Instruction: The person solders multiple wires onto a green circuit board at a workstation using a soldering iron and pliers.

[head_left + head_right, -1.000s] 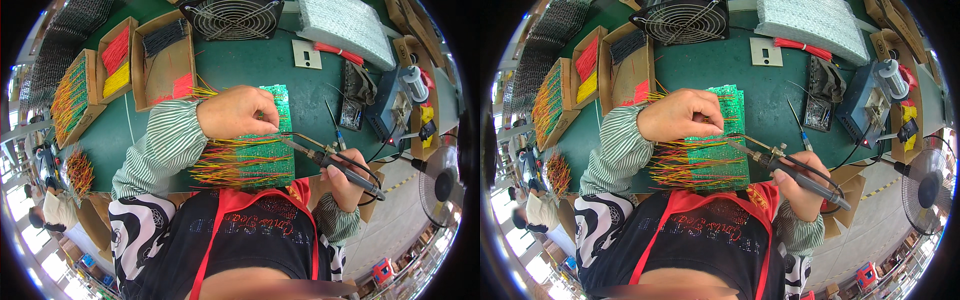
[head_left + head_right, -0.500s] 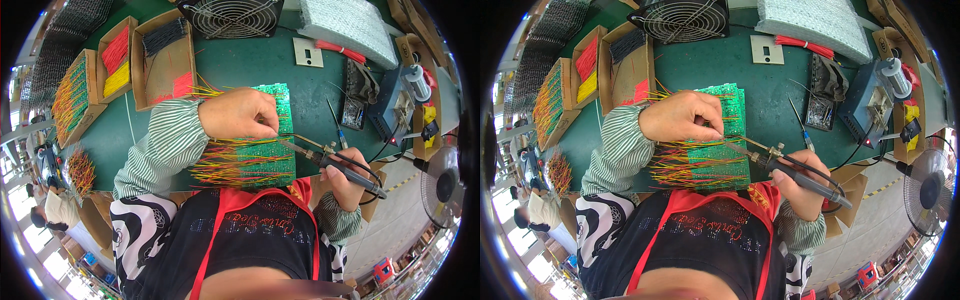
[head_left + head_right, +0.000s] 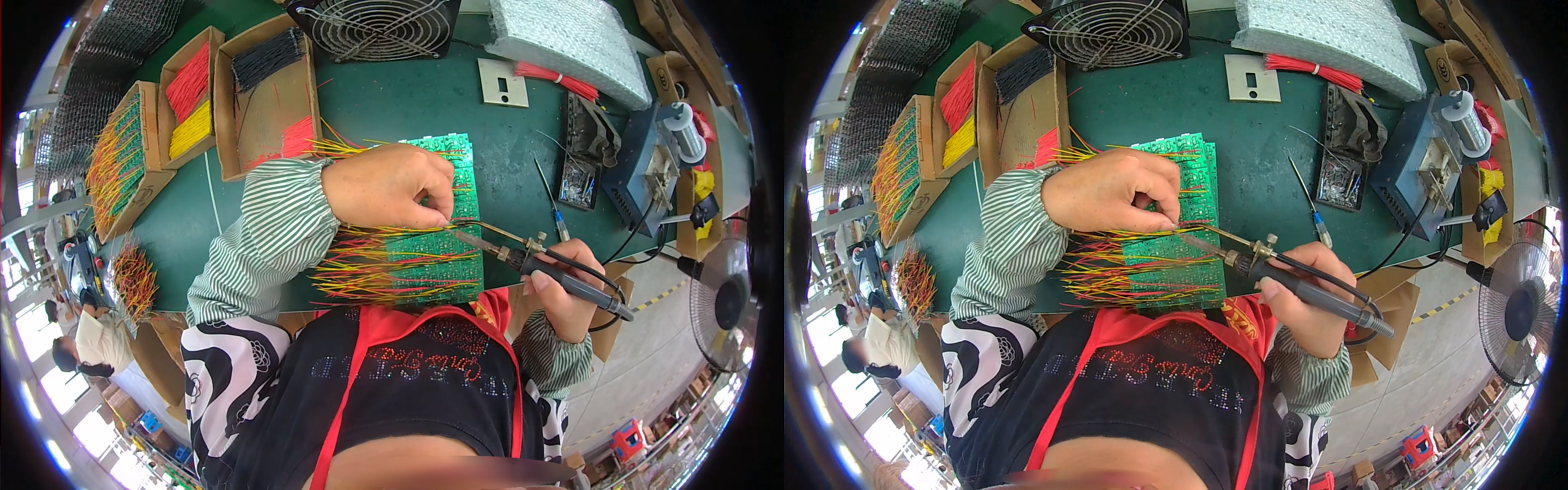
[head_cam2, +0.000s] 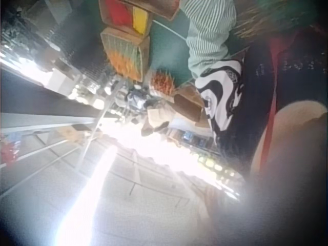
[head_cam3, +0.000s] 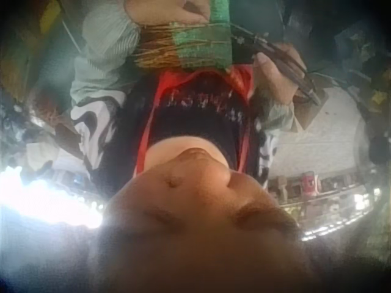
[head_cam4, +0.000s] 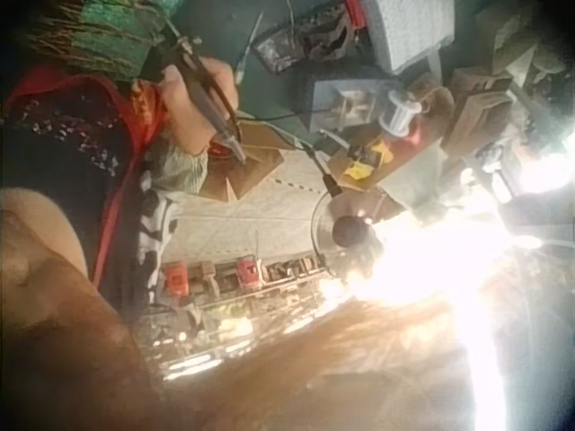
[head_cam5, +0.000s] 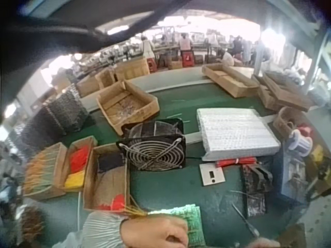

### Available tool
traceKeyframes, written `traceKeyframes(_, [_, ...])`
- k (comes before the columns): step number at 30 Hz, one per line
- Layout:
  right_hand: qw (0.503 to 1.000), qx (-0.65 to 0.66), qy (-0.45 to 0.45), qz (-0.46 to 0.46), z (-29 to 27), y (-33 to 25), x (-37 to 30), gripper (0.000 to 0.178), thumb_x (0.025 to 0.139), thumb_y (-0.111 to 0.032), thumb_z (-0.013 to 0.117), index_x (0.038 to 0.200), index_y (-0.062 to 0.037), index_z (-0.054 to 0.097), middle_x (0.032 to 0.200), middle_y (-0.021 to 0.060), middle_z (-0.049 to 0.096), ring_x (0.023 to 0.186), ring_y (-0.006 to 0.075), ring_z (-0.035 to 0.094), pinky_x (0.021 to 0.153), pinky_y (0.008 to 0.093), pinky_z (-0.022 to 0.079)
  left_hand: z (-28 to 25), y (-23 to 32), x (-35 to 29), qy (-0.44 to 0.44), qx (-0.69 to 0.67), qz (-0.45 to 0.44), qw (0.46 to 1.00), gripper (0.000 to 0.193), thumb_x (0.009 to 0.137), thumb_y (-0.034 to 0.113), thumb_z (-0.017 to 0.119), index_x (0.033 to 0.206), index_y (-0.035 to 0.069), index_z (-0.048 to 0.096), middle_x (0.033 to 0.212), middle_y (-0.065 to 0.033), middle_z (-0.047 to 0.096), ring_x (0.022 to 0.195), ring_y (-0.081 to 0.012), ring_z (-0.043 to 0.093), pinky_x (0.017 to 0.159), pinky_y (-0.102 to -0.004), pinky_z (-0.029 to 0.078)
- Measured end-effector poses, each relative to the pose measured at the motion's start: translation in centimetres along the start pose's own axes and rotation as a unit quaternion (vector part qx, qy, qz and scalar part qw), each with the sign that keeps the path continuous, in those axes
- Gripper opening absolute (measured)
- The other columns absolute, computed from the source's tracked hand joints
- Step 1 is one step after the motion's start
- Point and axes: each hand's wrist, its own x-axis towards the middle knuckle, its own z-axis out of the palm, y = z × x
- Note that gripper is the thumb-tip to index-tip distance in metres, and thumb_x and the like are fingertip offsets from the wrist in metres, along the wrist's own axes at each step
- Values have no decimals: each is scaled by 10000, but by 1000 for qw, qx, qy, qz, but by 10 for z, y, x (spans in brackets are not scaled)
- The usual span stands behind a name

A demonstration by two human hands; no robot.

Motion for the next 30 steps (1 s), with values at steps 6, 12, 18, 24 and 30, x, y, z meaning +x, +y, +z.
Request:
traceKeyframes(6, [1000,19,-3,8,0,0,0,205,714,-75,689,820,28,547,700,101,621,576,116,596,540,229,493,-4,0,-3,-11,18,-6,1000,123,736,151,623,768,38,658,730,-70,578,685,-214,582,609,-336,458])
traceKeyframes(12, [999,50,2,14,-2,1,3,237,714,-71,691,851,37,531,697,120,619,566,135,598,535,240,503,-10,4,-5,-10,28,-9,1000,122,732,149,623,756,33,653,728,-72,575,673,-214,580,602,-334,457])
traceKeyframes(18, [998,68,-4,-1,-2,3,8,210,726,-49,657,856,39,518,692,139,615,560,146,598,511,248,506,-13,2,-12,20,43,12,999,99,753,119,632,782,24,640,742,-64,555,658,-184,555,582,-306,444])
traceKeyframes(24, [995,95,27,5,-3,3,11,162,725,-10,592,856,46,514,671,135,601,543,140,581,501,240,500,-8,8,-16,75,83,10,994,106,770,110,648,823,21,627,758,-60,537,652,-164,539,570,-272,440])
traceKeyframes(30, [994,103,37,1,-4,3,13,165,732,-17,588,864,51,516,670,134,600,533,137,573,496,228,494,1,9,-15,112,79,-13,990,154,775,187,618,796,35,633,766,-93,561,718,-261,562,629,-365,440])
